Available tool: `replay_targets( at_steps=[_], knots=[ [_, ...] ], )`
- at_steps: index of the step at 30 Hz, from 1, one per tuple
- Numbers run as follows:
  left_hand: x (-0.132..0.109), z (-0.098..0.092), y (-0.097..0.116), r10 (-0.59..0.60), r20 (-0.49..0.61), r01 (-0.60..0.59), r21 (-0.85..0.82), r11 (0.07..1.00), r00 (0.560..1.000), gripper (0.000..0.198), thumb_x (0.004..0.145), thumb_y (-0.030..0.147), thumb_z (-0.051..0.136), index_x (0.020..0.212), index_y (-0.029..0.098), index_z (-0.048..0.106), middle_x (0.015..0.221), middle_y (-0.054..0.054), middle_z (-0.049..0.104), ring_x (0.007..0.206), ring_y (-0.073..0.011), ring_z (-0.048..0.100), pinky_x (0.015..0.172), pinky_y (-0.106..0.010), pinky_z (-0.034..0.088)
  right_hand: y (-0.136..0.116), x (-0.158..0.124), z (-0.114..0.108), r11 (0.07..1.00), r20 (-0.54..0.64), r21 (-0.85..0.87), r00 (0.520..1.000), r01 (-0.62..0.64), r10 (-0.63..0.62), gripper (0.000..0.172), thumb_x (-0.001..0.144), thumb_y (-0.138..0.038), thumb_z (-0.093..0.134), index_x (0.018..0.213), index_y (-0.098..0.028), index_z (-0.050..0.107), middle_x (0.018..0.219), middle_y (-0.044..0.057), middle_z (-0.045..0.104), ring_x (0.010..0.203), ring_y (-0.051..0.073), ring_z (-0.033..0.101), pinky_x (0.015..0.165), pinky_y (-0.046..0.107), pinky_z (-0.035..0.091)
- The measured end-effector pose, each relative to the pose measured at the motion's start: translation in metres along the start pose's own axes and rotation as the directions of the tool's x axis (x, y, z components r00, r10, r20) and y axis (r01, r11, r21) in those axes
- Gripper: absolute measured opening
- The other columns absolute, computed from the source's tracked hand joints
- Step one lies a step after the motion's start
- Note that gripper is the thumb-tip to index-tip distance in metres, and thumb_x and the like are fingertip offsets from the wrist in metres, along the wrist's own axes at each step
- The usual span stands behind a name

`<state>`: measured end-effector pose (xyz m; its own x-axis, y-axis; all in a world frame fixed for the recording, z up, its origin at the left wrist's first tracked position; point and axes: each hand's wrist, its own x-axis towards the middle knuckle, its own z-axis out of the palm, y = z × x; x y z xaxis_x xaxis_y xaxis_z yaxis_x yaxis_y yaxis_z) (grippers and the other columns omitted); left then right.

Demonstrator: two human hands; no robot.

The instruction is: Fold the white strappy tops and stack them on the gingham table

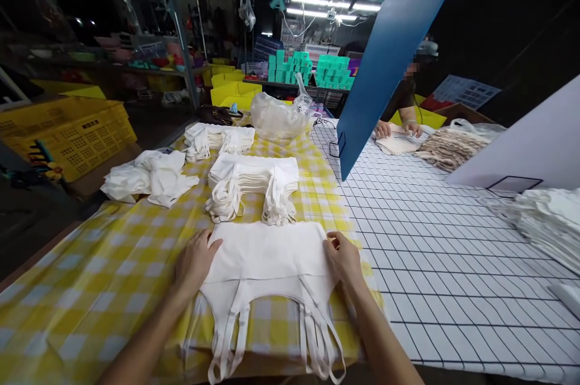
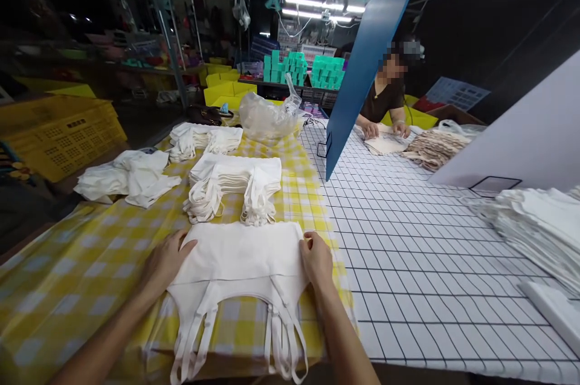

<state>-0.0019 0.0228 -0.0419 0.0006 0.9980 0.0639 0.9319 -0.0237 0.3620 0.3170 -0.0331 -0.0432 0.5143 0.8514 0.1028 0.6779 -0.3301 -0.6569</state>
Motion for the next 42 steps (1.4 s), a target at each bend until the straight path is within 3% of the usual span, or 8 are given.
replay_targets(
  at_steps=[6, 12, 18, 25, 31, 34, 37, 42],
  knots=[
    [-0.007, 0.011, -0.006, 0.032, -0.176, -0.049, -0.092, 0.994, 0.984, 0.032, 0.085, 0.036, 0.041, 0.106, 0.018, 0.058, 0.101, -0.009, 0.061, 0.088, -0.0219, 0.058, 0.073, -0.031, 0.044, 0.002, -0.002, 0.005, 0.998, -0.014, 0.059, 0.999, -0.038, 0.039, 0.030, 0.073, -0.037, 0.043, 0.087, -0.021, 0.063, 0.063, 0.001, 0.060, 0.060, 0.019, 0.055, 0.055, 0.028, 0.039],
    [-0.007, 0.012, -0.004, 0.048, -0.237, -0.093, -0.181, 0.979, 0.970, 0.026, 0.081, 0.031, 0.044, 0.097, 0.018, 0.060, 0.092, -0.008, 0.060, 0.085, -0.0212, 0.058, 0.073, -0.030, 0.045, -0.001, -0.003, 0.007, 1.000, -0.060, -0.012, 0.998, 0.004, -0.004, 0.034, 0.072, -0.045, 0.048, 0.092, -0.022, 0.065, 0.069, 0.001, 0.059, 0.062, 0.018, 0.054, 0.052, 0.027, 0.037],
    [0.005, 0.003, -0.006, -0.096, -0.048, 0.069, -0.392, 0.917, 0.994, 0.035, 0.069, 0.031, 0.056, 0.100, 0.015, 0.057, 0.065, 0.001, 0.057, 0.063, -0.0161, 0.055, 0.058, -0.024, 0.040, -0.001, -0.003, 0.009, 0.996, -0.049, -0.029, 0.995, 0.086, -0.088, 0.034, 0.076, -0.045, 0.044, 0.086, -0.020, 0.065, 0.077, 0.003, 0.057, 0.066, 0.017, 0.054, 0.056, 0.028, 0.039],
    [0.033, -0.003, -0.009, -0.106, 0.198, 0.200, -0.549, 0.811, 0.974, 0.030, 0.064, 0.043, 0.055, 0.069, 0.014, 0.060, 0.056, 0.001, 0.057, 0.057, -0.0148, 0.052, 0.051, -0.022, 0.033, -0.011, 0.009, 0.007, 0.987, 0.065, -0.129, 0.994, 0.096, -0.088, 0.030, 0.074, -0.048, 0.045, 0.068, -0.021, 0.054, 0.070, 0.003, 0.056, 0.065, 0.018, 0.051, 0.054, 0.028, 0.036],
    [0.035, -0.003, -0.010, -0.063, 0.169, 0.161, -0.674, 0.721, 0.984, 0.024, 0.058, 0.036, 0.058, 0.066, 0.014, 0.060, 0.057, 0.001, 0.058, 0.059, -0.0151, 0.054, 0.054, -0.022, 0.037, -0.029, 0.021, -0.004, 0.980, 0.121, -0.068, 0.977, 0.187, -0.178, 0.031, 0.067, -0.039, 0.049, 0.049, -0.022, 0.029, 0.049, -0.003, 0.039, 0.049, 0.011, 0.036, 0.046, 0.024, 0.027],
    [0.032, -0.014, -0.008, -0.010, 0.112, 0.092, -0.756, 0.649, 0.994, 0.026, 0.057, 0.040, 0.061, 0.064, 0.015, 0.059, 0.059, 0.001, 0.059, 0.060, -0.0148, 0.054, 0.055, -0.023, 0.039, -0.041, 0.022, -0.025, 0.979, 0.164, 0.111, 0.968, 0.172, -0.188, 0.036, 0.068, -0.045, 0.053, 0.050, -0.022, 0.033, 0.047, -0.005, 0.035, 0.047, 0.010, 0.033, 0.044, 0.023, 0.026],
    [0.038, -0.040, -0.001, 0.052, 0.076, 0.041, -0.867, 0.497, 0.996, 0.031, 0.056, 0.042, 0.065, 0.070, 0.014, 0.059, 0.068, -0.001, 0.063, 0.064, -0.0154, 0.056, 0.059, -0.024, 0.042, -0.060, 0.023, -0.055, 0.928, 0.180, 0.350, 0.963, 0.127, -0.200, 0.035, 0.068, -0.051, 0.058, 0.058, -0.019, 0.048, 0.052, -0.003, 0.044, 0.048, 0.010, 0.038, 0.042, 0.022, 0.029],
    [0.049, -0.104, 0.020, 0.097, -0.189, -0.212, -0.897, 0.388, 0.977, 0.032, 0.060, 0.044, 0.066, 0.072, 0.016, 0.056, 0.070, 0.001, 0.062, 0.068, -0.0136, 0.057, 0.066, -0.024, 0.044, -0.098, 0.021, -0.104, 0.799, -0.107, 0.551, 0.970, 0.241, -0.219, 0.025, 0.067, -0.043, 0.068, 0.070, -0.019, 0.061, 0.047, -0.006, 0.039, 0.042, 0.007, 0.032, 0.038, 0.020, 0.025]
  ],
)
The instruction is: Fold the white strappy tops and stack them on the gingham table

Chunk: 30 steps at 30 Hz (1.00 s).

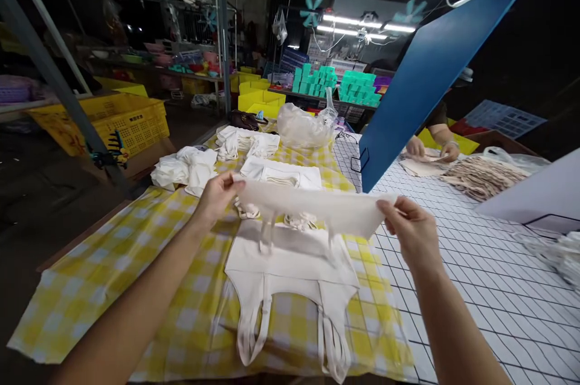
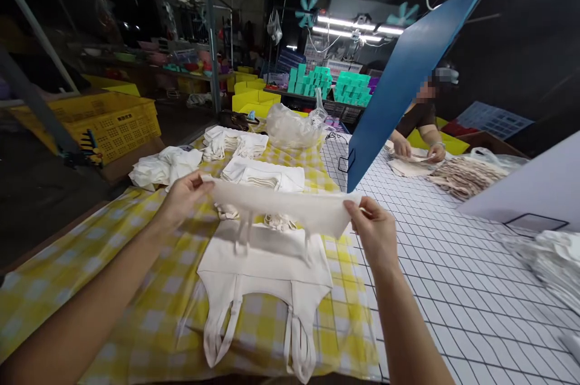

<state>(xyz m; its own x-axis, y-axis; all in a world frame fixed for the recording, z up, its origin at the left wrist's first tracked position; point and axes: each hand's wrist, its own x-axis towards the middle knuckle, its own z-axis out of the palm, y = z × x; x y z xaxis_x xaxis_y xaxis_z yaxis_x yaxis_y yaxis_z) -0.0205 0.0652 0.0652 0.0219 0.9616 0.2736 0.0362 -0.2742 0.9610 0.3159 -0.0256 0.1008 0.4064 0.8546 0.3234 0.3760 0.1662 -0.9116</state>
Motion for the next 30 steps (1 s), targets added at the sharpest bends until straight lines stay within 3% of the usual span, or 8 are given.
replay_targets(
  at_steps=[3, 6, 9, 12, 15, 19, 24, 30],
  knots=[
    [-0.010, -0.008, 0.021, 0.153, 0.026, -0.154, 0.036, 0.987, 0.988, 0.026, 0.068, 0.040, 0.064, 0.077, 0.017, 0.057, 0.086, -0.003, 0.065, 0.084, -0.0166, 0.060, 0.078, -0.027, 0.046, -0.009, -0.009, -0.012, 0.996, -0.047, -0.014, 0.995, 0.086, -0.086, 0.020, 0.068, -0.038, 0.069, 0.073, -0.020, 0.064, 0.049, -0.005, 0.042, 0.042, 0.007, 0.036, 0.038, 0.020, 0.029],
    [-0.043, -0.019, 0.006, 0.190, 0.149, -0.210, 0.133, 0.969, 0.970, 0.016, 0.072, 0.032, 0.062, 0.073, 0.017, 0.057, 0.096, -0.006, 0.066, 0.099, -0.0200, 0.058, 0.090, -0.033, 0.043, 0.014, -0.031, -0.021, 0.995, 0.131, -0.087, 0.991, 0.048, -0.036, 0.021, 0.068, -0.039, 0.068, 0.078, -0.020, 0.066, 0.071, 0.002, 0.060, 0.051, 0.010, 0.050, 0.043, 0.022, 0.041],
    [-0.088, -0.029, -0.033, 0.080, 0.293, -0.167, 0.286, 0.944, 0.953, 0.005, 0.073, 0.022, 0.057, 0.070, 0.018, 0.057, 0.102, -0.007, 0.066, 0.106, -0.0205, 0.057, 0.091, -0.034, 0.043, 0.055, -0.064, -0.026, 0.985, 0.365, -0.171, 0.926, -0.037, 0.098, 0.027, 0.068, -0.044, 0.066, 0.080, -0.020, 0.067, 0.094, 0.008, 0.064, 0.066, 0.017, 0.059, 0.050, 0.026, 0.049],
    [-0.128, -0.035, -0.065, -0.044, 0.408, -0.158, 0.448, 0.880, 0.912, 0.011, 0.072, 0.012, 0.051, 0.067, 0.019, 0.058, 0.107, -0.005, 0.066, 0.111, -0.0204, 0.054, 0.098, -0.038, 0.038, 0.090, -0.097, -0.028, 0.963, 0.443, -0.263, 0.879, -0.061, 0.177, 0.028, 0.070, -0.048, 0.063, 0.076, -0.021, 0.068, 0.096, 0.010, 0.064, 0.082, 0.022, 0.061, 0.058, 0.027, 0.051],
    [-0.150, -0.037, -0.077, -0.101, 0.459, -0.189, 0.545, 0.817, 0.883, 0.016, 0.071, 0.007, 0.049, 0.069, 0.020, 0.058, 0.110, -0.003, 0.065, 0.115, -0.0200, 0.052, 0.105, -0.043, 0.029, 0.109, -0.119, -0.031, 0.958, 0.468, -0.279, 0.861, -0.068, 0.197, 0.027, 0.073, -0.047, 0.059, 0.074, -0.021, 0.067, 0.102, 0.011, 0.063, 0.093, 0.024, 0.059, 0.070, 0.029, 0.051],
    [-0.153, -0.038, -0.079, -0.073, 0.460, -0.243, 0.590, 0.770, 0.885, 0.019, 0.074, 0.008, 0.049, 0.080, 0.021, 0.062, 0.116, -0.004, 0.061, 0.115, -0.0193, 0.051, 0.100, -0.038, 0.037, 0.119, -0.129, -0.033, 0.961, 0.474, -0.272, 0.864, -0.041, 0.171, 0.026, 0.074, -0.046, 0.058, 0.077, -0.022, 0.066, 0.105, 0.011, 0.061, 0.099, 0.024, 0.057, 0.080, 0.033, 0.049],
    [-0.148, -0.034, -0.084, 0.010, 0.491, -0.343, 0.594, 0.727, 0.871, 0.031, 0.074, 0.005, 0.048, 0.091, 0.022, 0.068, 0.115, -0.006, 0.061, 0.109, -0.0197, 0.053, 0.093, -0.036, 0.042, 0.123, -0.129, -0.029, 0.943, 0.435, -0.334, 0.883, -0.020, 0.173, 0.025, 0.073, -0.046, 0.057, 0.075, -0.022, 0.066, 0.105, 0.011, 0.061, 0.099, 0.025, 0.056, 0.078, 0.034, 0.049],
    [-0.140, -0.034, -0.078, 0.018, 0.424, -0.235, 0.467, 0.852, 0.906, 0.034, 0.069, 0.003, 0.042, 0.081, 0.022, 0.068, 0.104, -0.004, 0.066, 0.103, -0.0182, 0.056, 0.091, -0.035, 0.042, 0.113, -0.130, -0.028, 0.954, 0.376, -0.294, 0.911, -0.057, 0.171, 0.027, 0.072, -0.047, 0.058, 0.073, -0.021, 0.065, 0.103, 0.010, 0.061, 0.097, 0.025, 0.057, 0.075, 0.032, 0.049]
  ],
)
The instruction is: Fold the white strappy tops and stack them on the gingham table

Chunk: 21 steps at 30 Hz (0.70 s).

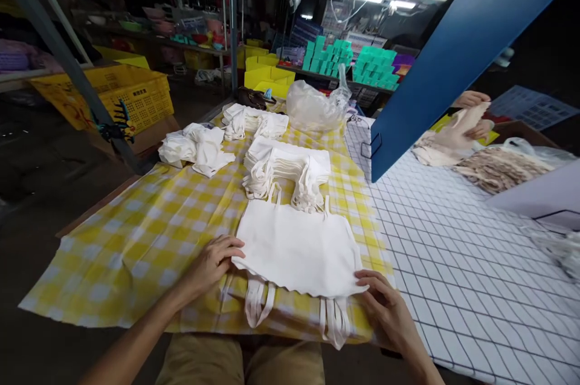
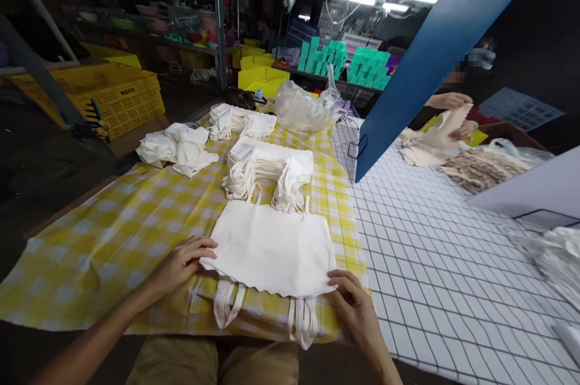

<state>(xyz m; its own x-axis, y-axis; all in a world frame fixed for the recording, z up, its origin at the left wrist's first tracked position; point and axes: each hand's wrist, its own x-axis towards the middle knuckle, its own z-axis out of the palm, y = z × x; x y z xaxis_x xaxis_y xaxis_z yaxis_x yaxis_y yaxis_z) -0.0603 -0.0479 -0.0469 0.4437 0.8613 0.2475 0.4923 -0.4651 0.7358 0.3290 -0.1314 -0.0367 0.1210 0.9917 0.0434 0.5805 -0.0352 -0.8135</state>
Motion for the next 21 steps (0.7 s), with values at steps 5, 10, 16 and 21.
replay_targets(
  at_steps=[5, 10, 16, 21],
  knots=[
    [0.035, -0.026, 0.013, -0.074, -0.093, 0.041, -0.312, 0.949, 0.993, 0.021, 0.073, 0.018, 0.047, 0.079, 0.019, 0.067, 0.091, -0.005, 0.069, 0.095, -0.0198, 0.060, 0.086, -0.032, 0.044, -0.033, 0.029, -0.023, 0.998, -0.230, 0.018, 0.972, 0.060, -0.055, 0.028, 0.072, -0.049, 0.059, 0.077, -0.022, 0.065, 0.108, 0.009, 0.061, 0.093, 0.023, 0.058, 0.069, 0.026, 0.050],
    [0.090, -0.062, 0.031, -0.220, -0.292, 0.050, -0.496, 0.867, 0.931, 0.032, 0.072, 0.046, 0.055, 0.074, 0.015, 0.063, 0.068, -0.003, 0.063, 0.064, -0.0140, 0.056, 0.059, -0.022, 0.044, -0.086, 0.083, -0.040, 0.974, -0.355, 0.168, 0.931, 0.155, -0.088, 0.035, 0.068, -0.051, 0.063, 0.089, -0.024, 0.065, 0.104, 0.008, 0.063, 0.078, 0.021, 0.060, 0.060, 0.025, 0.052],
    [0.141, -0.091, 0.034, -0.315, -0.399, -0.004, -0.625, 0.780, 0.861, 0.039, 0.065, 0.054, 0.062, 0.072, 0.017, 0.058, 0.064, 0.000, 0.062, 0.058, -0.0126, 0.056, 0.058, -0.022, 0.045, -0.128, 0.132, -0.027, 0.913, -0.365, 0.318, 0.921, 0.257, -0.132, 0.029, 0.065, -0.050, 0.066, 0.073, -0.022, 0.062, 0.070, 0.005, 0.062, 0.067, 0.021, 0.059, 0.055, 0.025, 0.052],
    [0.172, -0.101, 0.021, -0.307, -0.380, -0.003, -0.633, 0.774, 0.873, 0.040, 0.060, 0.054, 0.067, 0.070, 0.016, 0.057, 0.062, 0.001, 0.062, 0.058, -0.0126, 0.057, 0.058, -0.022, 0.045, -0.134, 0.158, -0.013, 0.904, -0.405, 0.290, 0.896, 0.315, -0.182, 0.030, 0.071, -0.050, 0.060, 0.066, -0.021, 0.058, 0.061, 0.003, 0.055, 0.059, 0.016, 0.053, 0.049, 0.022, 0.046]
  ],
)
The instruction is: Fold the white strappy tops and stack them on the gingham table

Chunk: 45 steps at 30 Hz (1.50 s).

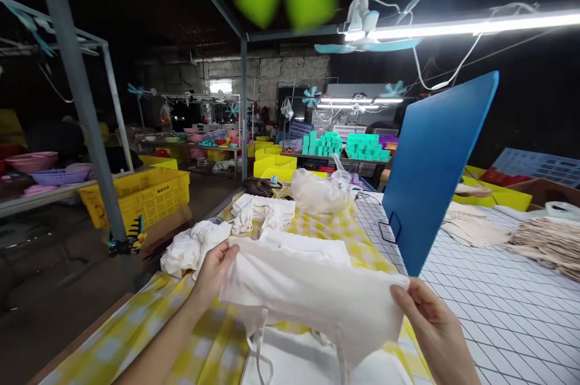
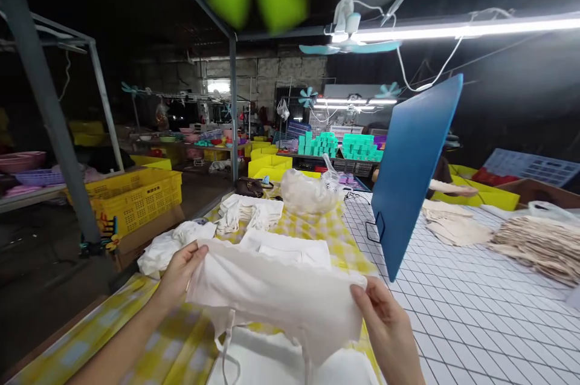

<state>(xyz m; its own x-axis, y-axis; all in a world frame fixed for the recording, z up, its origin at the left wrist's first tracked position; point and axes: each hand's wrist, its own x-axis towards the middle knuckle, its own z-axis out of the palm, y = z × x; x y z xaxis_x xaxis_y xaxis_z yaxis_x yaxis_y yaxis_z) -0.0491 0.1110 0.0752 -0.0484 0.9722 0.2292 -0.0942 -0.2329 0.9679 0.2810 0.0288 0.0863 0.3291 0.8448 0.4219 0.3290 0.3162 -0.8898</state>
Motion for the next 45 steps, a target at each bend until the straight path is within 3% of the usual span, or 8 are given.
replay_targets(
  at_steps=[5, 8, 11, 14, 18, 23, 27, 45],
  knots=[
    [0.055, 0.010, -0.011, 0.017, 0.017, -0.017, 0.011, 1.000, 1.000, 0.045, 0.062, 0.056, 0.064, 0.076, 0.014, 0.058, 0.065, -0.001, 0.063, 0.059, -0.0147, 0.058, 0.057, -0.024, 0.045, 0.008, 0.038, 0.013, 0.999, -0.056, -0.039, 0.998, -0.003, 0.000, 0.031, 0.073, -0.050, 0.057, 0.065, -0.020, 0.054, 0.058, -0.001, 0.051, 0.053, 0.012, 0.046, 0.043, 0.019, 0.037],
    [0.098, 0.025, -0.026, 0.016, 0.011, -0.018, 0.258, 0.966, 1.000, 0.044, 0.070, 0.054, 0.056, 0.083, 0.012, 0.060, 0.067, -0.003, 0.064, 0.061, -0.0160, 0.059, 0.061, -0.027, 0.046, 0.029, 0.081, 0.027, 0.996, -0.094, -0.088, 0.995, -0.032, 0.024, 0.028, 0.075, -0.046, 0.053, 0.069, -0.019, 0.054, 0.061, 0.000, 0.055, 0.054, 0.013, 0.048, 0.045, 0.020, 0.036],
    [0.136, 0.042, -0.051, -0.036, -0.065, 0.069, 0.636, 0.769, 0.997, 0.031, 0.078, 0.041, 0.051, 0.078, 0.013, 0.062, 0.067, -0.004, 0.064, 0.063, -0.0163, 0.060, 0.060, -0.025, 0.043, 0.068, 0.121, 0.047, 0.944, -0.071, -0.312, 0.993, -0.108, 0.090, 0.024, 0.078, -0.037, 0.045, 0.077, -0.017, 0.058, 0.072, 0.004, 0.062, 0.064, 0.017, 0.056, 0.052, 0.023, 0.040],
    [0.157, 0.053, -0.080, -0.085, -0.109, 0.138, 0.760, 0.635, 0.990, 0.019, 0.077, 0.026, 0.052, 0.065, 0.013, 0.061, 0.066, -0.006, 0.065, 0.068, -0.0193, 0.061, 0.060, -0.026, 0.040, 0.111, 0.142, 0.065, 0.776, -0.038, -0.604, 0.979, -0.182, 0.200, 0.022, 0.077, -0.031, 0.043, 0.074, -0.018, 0.060, 0.072, 0.005, 0.065, 0.069, 0.019, 0.059, 0.057, 0.024, 0.040],
    [0.164, 0.057, -0.108, -0.116, -0.142, 0.181, 0.860, 0.477, 0.983, 0.018, 0.076, 0.023, 0.053, 0.064, 0.015, 0.062, 0.077, -0.012, 0.068, 0.080, -0.0252, 0.062, 0.062, -0.029, 0.040, 0.146, 0.143, 0.078, 0.689, -0.037, -0.694, 0.966, -0.209, 0.255, 0.019, 0.074, -0.030, 0.047, 0.065, -0.020, 0.061, 0.069, 0.006, 0.066, 0.071, 0.021, 0.060, 0.056, 0.026, 0.036],
    [0.167, 0.055, -0.119, -0.105, -0.152, 0.180, 0.916, 0.360, 0.983, 0.019, 0.082, 0.028, 0.048, 0.077, 0.018, 0.064, 0.089, -0.013, 0.068, 0.089, -0.0240, 0.062, 0.065, -0.029, 0.040, 0.148, 0.142, 0.080, 0.630, -0.061, -0.745, 0.963, -0.220, 0.263, 0.025, 0.080, -0.034, 0.043, 0.079, -0.022, 0.064, 0.078, 0.007, 0.068, 0.078, 0.023, 0.060, 0.058, 0.027, 0.035],
    [0.172, 0.056, -0.119, -0.090, -0.167, 0.188, 0.928, 0.322, 0.982, 0.024, 0.085, 0.033, 0.042, 0.084, 0.021, 0.063, 0.091, -0.012, 0.068, 0.088, -0.0242, 0.062, 0.063, -0.029, 0.040, 0.140, 0.148, 0.082, 0.628, -0.105, -0.746, 0.970, -0.223, 0.220, 0.030, 0.084, -0.037, 0.039, 0.092, -0.022, 0.064, 0.089, 0.007, 0.068, 0.083, 0.023, 0.060, 0.062, 0.028, 0.037],
    [0.159, 0.069, -0.119, -0.102, -0.091, 0.108, 0.979, 0.174, 0.991, 0.038, 0.086, 0.039, 0.045, 0.109, 0.009, 0.052, 0.098, -0.020, 0.064, 0.097, -0.0279, 0.061, 0.078, -0.034, 0.042, 0.143, 0.148, 0.087, 0.462, -0.117, -0.833, 0.913, -0.304, 0.390, 0.035, 0.085, -0.037, 0.037, 0.106, -0.016, 0.055, 0.098, 0.016, 0.064, 0.091, 0.028, 0.060, 0.070, 0.035, 0.040]
  ],
)
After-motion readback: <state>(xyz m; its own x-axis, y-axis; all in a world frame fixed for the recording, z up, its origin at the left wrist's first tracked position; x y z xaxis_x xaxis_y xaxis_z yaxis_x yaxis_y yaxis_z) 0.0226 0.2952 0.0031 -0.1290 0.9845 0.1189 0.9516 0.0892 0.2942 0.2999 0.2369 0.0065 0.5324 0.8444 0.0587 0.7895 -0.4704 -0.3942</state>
